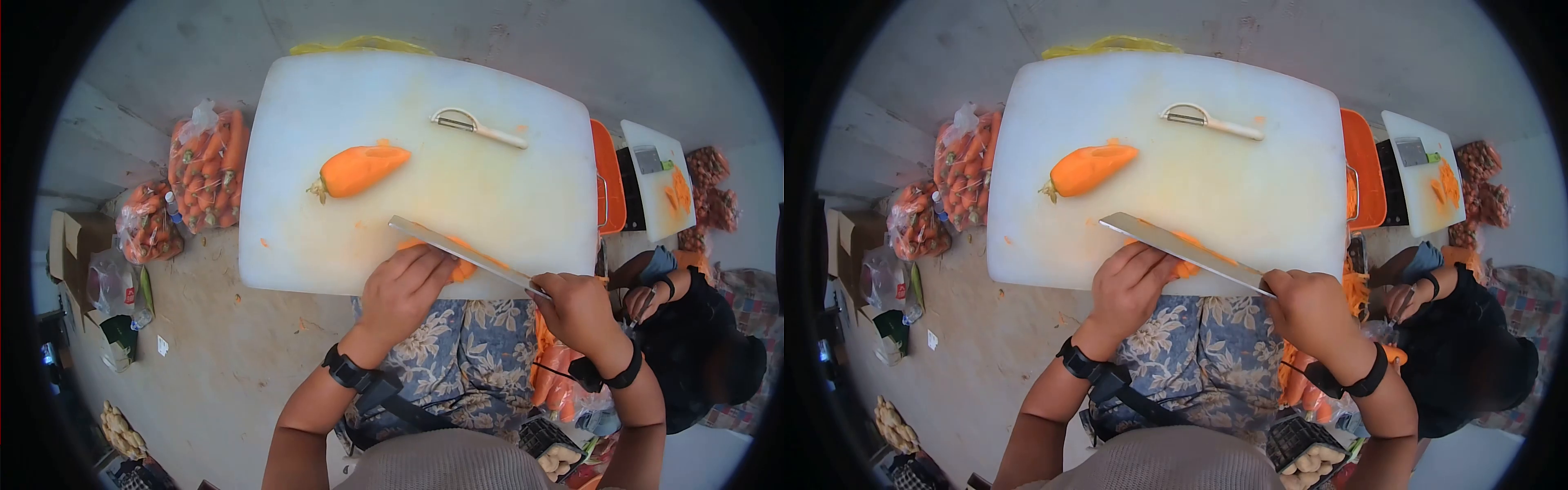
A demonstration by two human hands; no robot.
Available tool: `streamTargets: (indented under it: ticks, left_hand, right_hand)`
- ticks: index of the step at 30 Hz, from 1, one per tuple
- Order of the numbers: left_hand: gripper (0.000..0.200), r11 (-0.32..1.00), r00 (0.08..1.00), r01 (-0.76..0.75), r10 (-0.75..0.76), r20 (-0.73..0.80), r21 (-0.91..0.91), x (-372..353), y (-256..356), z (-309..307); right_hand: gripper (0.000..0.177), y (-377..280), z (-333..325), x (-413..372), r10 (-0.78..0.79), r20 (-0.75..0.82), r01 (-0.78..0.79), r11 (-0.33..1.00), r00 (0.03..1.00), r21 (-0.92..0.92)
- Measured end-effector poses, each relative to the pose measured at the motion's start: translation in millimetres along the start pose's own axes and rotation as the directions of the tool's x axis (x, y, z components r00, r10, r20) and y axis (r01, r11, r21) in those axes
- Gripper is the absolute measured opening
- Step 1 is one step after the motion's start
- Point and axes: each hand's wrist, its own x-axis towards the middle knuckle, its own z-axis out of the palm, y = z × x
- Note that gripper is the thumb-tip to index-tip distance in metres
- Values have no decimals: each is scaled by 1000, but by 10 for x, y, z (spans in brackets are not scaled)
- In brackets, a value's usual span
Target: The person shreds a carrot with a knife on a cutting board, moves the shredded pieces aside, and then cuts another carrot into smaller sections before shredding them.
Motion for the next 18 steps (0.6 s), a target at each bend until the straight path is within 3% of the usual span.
streamTargets:
  ticks: [4, 8, 18]
  left_hand:
    - [25, 999, 999, 31, -31, 7, -35, 9, 7, 27]
    - [25, 999, 999, 31, -31, 9, -26, 13, 3, 14]
    - [23, 999, 996, 40, -40, 78, 0, -143, -17, 27]
  right_hand:
    - [15, -44, -67, -10, 49, -65, -45, 997, 997, 58]
    - [19, -161, -156, 27, 52, -14, -52, 998, 999, 47]
    - [41, -179, -178, -93, -55, 62, 61, 993, 997, -105]
